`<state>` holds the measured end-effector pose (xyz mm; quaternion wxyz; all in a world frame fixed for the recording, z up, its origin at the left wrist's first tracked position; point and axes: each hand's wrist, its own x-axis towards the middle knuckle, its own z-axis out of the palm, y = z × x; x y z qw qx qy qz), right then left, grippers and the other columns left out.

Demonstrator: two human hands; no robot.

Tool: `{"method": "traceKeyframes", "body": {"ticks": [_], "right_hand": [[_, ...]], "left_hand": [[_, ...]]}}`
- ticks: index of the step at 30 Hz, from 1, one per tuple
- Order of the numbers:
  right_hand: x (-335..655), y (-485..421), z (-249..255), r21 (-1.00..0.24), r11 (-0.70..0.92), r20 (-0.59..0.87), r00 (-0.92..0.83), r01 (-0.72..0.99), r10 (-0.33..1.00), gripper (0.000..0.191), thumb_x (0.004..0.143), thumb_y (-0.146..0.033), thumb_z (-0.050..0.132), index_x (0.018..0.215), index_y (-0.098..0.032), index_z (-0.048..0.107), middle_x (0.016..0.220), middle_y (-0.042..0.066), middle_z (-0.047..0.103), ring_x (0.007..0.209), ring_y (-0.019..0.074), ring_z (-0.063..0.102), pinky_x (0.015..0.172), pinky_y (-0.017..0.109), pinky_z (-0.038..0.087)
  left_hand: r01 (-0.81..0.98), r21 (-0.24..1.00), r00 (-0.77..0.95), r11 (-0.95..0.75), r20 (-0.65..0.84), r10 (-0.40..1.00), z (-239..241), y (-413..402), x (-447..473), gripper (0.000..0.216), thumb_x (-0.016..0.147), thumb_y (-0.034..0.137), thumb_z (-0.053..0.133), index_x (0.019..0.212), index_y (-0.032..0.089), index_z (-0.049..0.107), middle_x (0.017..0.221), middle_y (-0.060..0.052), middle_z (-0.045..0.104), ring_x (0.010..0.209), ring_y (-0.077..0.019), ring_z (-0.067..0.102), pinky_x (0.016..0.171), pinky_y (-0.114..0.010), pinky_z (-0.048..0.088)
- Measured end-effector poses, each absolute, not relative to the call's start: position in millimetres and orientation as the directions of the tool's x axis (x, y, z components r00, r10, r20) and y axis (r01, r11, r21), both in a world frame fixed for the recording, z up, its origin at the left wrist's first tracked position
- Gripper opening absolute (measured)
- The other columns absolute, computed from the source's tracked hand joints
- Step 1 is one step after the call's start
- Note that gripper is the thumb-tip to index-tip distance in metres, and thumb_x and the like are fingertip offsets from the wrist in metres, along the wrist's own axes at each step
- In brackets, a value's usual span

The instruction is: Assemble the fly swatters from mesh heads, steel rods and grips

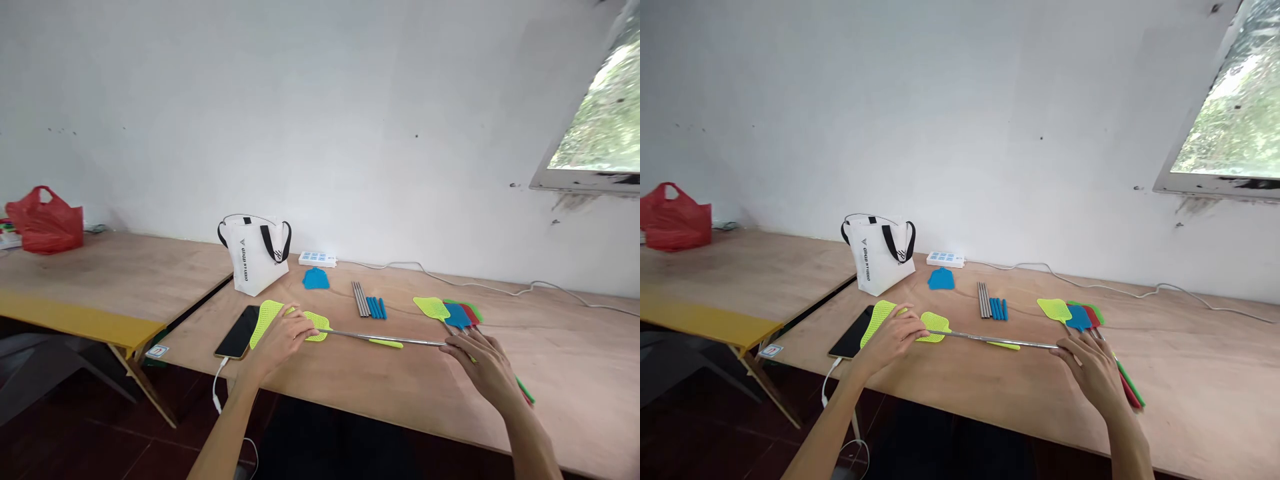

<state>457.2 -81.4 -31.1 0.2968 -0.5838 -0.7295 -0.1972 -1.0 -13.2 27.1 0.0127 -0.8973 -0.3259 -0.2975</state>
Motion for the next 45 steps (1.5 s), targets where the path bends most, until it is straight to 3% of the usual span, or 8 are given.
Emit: {"method": "traceKeyframes", "body": {"ticks": [4, 10, 18, 23, 27, 31, 39, 45], "right_hand": [[477.8, -83.7, -40.1, -0.074, 0.192, 0.724, -0.080, 0.979, 0.685, 0.057, 0.098, -0.069, 0.035, 0.090, -0.029, 0.074, 0.094, 0.005, 0.076, 0.085, 0.0236, 0.066, 0.090, 0.042, 0.041], [491.6, -83.5, -51.8, -0.152, 0.173, 0.699, -0.018, 0.973, 0.715, 0.060, 0.096, -0.073, 0.034, 0.086, -0.031, 0.077, 0.097, 0.004, 0.077, 0.091, 0.0247, 0.068, 0.090, 0.042, 0.042], [494.3, -86.5, -47.4, -0.280, 0.159, 0.596, 0.041, 0.947, 0.802, 0.060, 0.090, -0.079, 0.042, 0.090, -0.033, 0.080, 0.100, 0.004, 0.078, 0.089, 0.0263, 0.069, 0.079, 0.041, 0.050], [491.6, -103.0, -32.9, -0.306, 0.115, 0.630, 0.110, 0.945, 0.769, 0.058, 0.087, -0.080, 0.045, 0.090, -0.033, 0.080, 0.102, 0.004, 0.078, 0.087, 0.0273, 0.068, 0.078, 0.042, 0.051], [454.5, -107.8, -10.6, -0.286, 0.240, 0.609, -0.018, 0.928, 0.793, 0.053, 0.092, -0.074, 0.046, 0.087, -0.032, 0.079, 0.096, 0.005, 0.078, 0.084, 0.0247, 0.068, 0.081, 0.038, 0.050], [411.2, -100.9, 4.9, -0.263, 0.349, 0.544, -0.161, 0.900, 0.824, 0.046, 0.097, -0.064, 0.047, 0.086, -0.030, 0.076, 0.087, 0.002, 0.076, 0.074, 0.0202, 0.067, 0.069, 0.032, 0.048], [358.4, -89.5, -4.6, -0.293, 0.438, 0.537, -0.233, 0.850, 0.811, 0.041, 0.102, -0.055, 0.046, 0.089, -0.028, 0.074, 0.090, 0.002, 0.077, 0.081, 0.0210, 0.070, 0.073, 0.030, 0.047], [332.0, -91.4, -7.7, -0.250, 0.423, 0.574, -0.218, 0.871, 0.789, 0.041, 0.102, -0.055, 0.045, 0.090, -0.028, 0.074, 0.087, 0.001, 0.076, 0.078, 0.0197, 0.070, 0.070, 0.029, 0.044]], "left_hand": [[0.586, 0.197, 0.606, -0.786, 0.539, 0.586, 18.9, -2.9, -11.4, 0.035, 0.106, 0.030, 0.044, 0.083, 0.022, 0.069, 0.076, 0.002, 0.070, 0.078, -0.0156, 0.059, 0.104, -0.041, 0.042], [0.590, 0.251, 0.580, -0.768, 0.530, 0.619, 20.3, -3.6, -11.7, 0.037, 0.106, 0.032, 0.043, 0.083, 0.022, 0.070, 0.079, 0.002, 0.071, 0.078, -0.0154, 0.061, 0.109, -0.041, 0.038], [0.631, 0.166, 0.559, -0.758, 0.580, 0.593, 40.5, -20.6, -11.4, 0.035, 0.107, 0.031, 0.045, 0.082, 0.022, 0.068, 0.078, 0.003, 0.071, 0.072, -0.0146, 0.058, 0.105, -0.040, 0.038], [0.615, 0.153, 0.573, -0.773, 0.587, 0.572, 46.1, -27.3, -6.3, 0.036, 0.108, 0.032, 0.042, 0.084, 0.022, 0.067, 0.078, 0.004, 0.070, 0.072, -0.0139, 0.057, 0.103, -0.039, 0.037], [0.557, 0.090, 0.637, -0.826, 0.592, 0.494, 39.8, -38.3, 23.9, 0.036, 0.108, 0.034, 0.043, 0.084, 0.022, 0.067, 0.076, 0.003, 0.071, 0.074, -0.0149, 0.058, 0.097, -0.039, 0.037], [0.541, 0.005, 0.661, -0.841, 0.616, 0.429, 32.1, -44.9, 48.9, 0.038, 0.108, 0.030, 0.043, 0.077, 0.019, 0.061, 0.069, 0.002, 0.067, 0.070, -0.0148, 0.057, 0.091, -0.038, 0.038], [0.570, -0.082, 0.666, -0.817, 0.629, 0.401, 22.5, -49.0, 63.5, 0.034, 0.107, 0.025, 0.047, 0.075, 0.019, 0.056, 0.069, 0.001, 0.066, 0.073, -0.0161, 0.056, 0.086, -0.036, 0.037], [0.571, -0.080, 0.665, -0.817, 0.628, 0.403, 15.0, -51.8, 74.1, 0.032, 0.106, 0.024, 0.047, 0.076, 0.019, 0.055, 0.069, 0.001, 0.064, 0.072, -0.0162, 0.057, 0.084, -0.036, 0.037]]}}
